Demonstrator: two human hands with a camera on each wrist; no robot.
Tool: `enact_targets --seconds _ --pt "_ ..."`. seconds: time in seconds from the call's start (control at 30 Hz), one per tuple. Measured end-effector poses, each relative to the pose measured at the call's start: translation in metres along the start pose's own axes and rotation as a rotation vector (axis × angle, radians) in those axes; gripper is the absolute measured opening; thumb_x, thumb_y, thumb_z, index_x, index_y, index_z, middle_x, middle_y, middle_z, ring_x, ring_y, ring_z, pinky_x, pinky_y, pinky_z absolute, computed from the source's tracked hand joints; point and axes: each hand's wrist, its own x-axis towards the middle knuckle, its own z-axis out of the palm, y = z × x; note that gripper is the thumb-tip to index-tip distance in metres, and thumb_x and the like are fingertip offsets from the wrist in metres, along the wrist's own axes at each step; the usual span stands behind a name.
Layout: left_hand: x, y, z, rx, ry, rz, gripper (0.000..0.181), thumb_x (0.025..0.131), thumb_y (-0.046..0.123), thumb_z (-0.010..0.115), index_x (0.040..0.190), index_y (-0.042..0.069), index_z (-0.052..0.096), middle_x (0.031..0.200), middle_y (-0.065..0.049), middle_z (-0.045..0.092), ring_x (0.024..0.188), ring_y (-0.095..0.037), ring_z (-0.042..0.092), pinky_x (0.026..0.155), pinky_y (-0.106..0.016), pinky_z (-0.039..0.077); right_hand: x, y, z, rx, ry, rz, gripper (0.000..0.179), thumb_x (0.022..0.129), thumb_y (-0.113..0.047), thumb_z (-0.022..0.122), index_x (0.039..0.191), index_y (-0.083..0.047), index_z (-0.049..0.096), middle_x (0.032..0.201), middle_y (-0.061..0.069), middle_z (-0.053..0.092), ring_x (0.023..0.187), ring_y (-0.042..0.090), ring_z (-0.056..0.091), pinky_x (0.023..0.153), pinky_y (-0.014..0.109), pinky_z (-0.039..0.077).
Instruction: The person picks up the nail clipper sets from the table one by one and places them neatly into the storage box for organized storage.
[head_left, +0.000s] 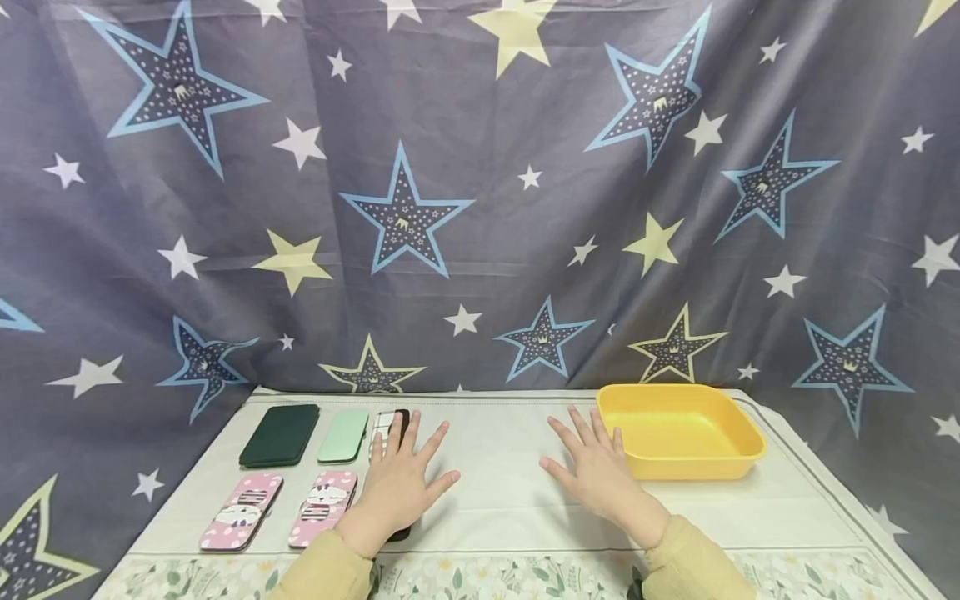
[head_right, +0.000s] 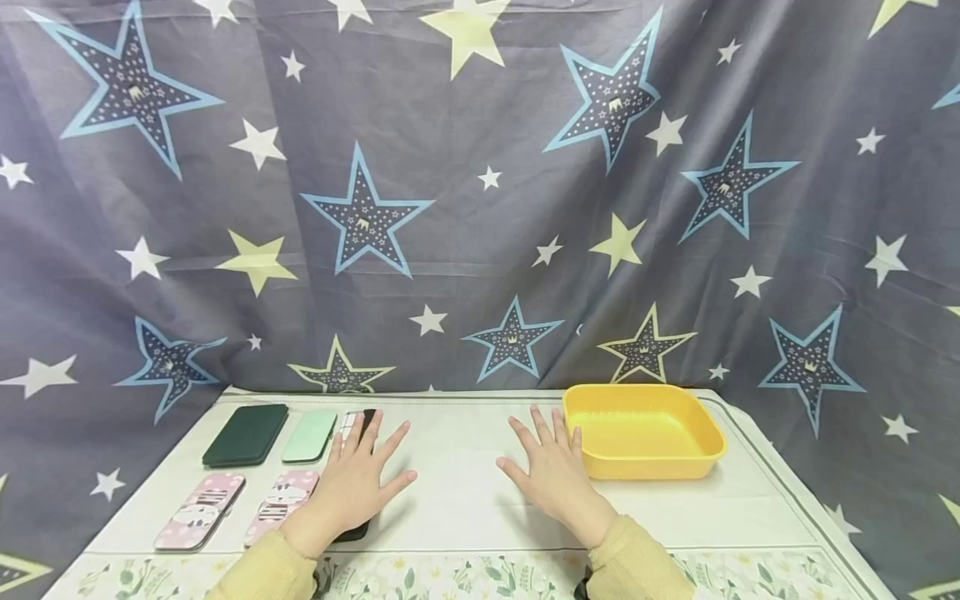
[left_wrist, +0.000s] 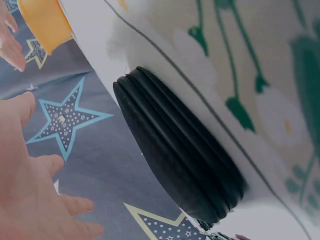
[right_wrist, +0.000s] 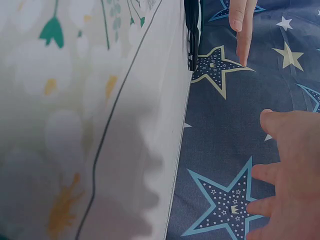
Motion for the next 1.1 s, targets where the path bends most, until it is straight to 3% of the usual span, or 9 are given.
enact_targets --seconds 0.4,0.63,0.83,1.0,1.1 --pt "-0.001 0.001 -0.002 0.009 -0.013 0.002 0.074 0.088 0.069 0.041 0.15 0.033 0.024 0.157 -0.017 0.01 0.143 -0.04 -0.001 0.109 -0.065 0.01 -0.001 -0.001 0.002 0.008 0.014 -0.009 0.063 0.09 -0.055 0.052 0.143 -0.023 0.041 0.153 0.014 0.027 0.141 0.045 0.011 0.103 0.072 0.012" --pt "0.009 0.011 -0.009 0.015 -0.018 0.025 0.074 0.087 0.071 0.039 0.15 0.034 0.024 0.157 -0.017 0.011 0.143 -0.041 0.001 0.11 -0.064 0.009 0.002 0.009 -0.017 0.02 0.045 -0.014 0.064 0.09 -0.051 0.054 0.144 -0.02 0.04 0.152 0.018 0.025 0.139 0.048 0.014 0.103 0.072 0.01" --pt "0.032 0.045 -0.012 0.016 -0.032 0.081 0.074 0.088 0.069 0.038 0.151 0.033 0.021 0.158 -0.015 0.007 0.144 -0.038 -0.001 0.112 -0.061 0.009 0.003 0.049 -0.054 -0.017 0.058 0.048 0.064 0.094 -0.049 0.049 0.146 -0.015 0.035 0.153 0.023 0.02 0.137 0.053 0.01 0.103 0.072 0.008" --pt "0.055 0.091 -0.009 -0.047 -0.059 0.116 0.075 0.091 0.065 0.037 0.152 0.026 0.017 0.157 -0.016 0.008 0.144 -0.038 0.003 0.112 -0.058 0.013 0.0 0.104 -0.078 -0.03 0.055 0.112 0.068 0.096 -0.05 0.043 0.145 -0.004 0.033 0.147 0.035 0.019 0.132 0.06 0.01 0.104 0.071 0.01" --pt "0.069 0.118 0.0 -0.125 -0.095 0.11 0.082 0.089 0.067 0.039 0.153 0.021 0.014 0.157 -0.016 0.009 0.144 -0.036 0.005 0.114 -0.055 0.014 -0.003 0.141 -0.085 -0.031 0.079 0.147 0.068 0.098 -0.048 0.04 0.14 0.004 0.034 0.14 0.042 0.024 0.128 0.062 0.017 0.103 0.07 0.013"
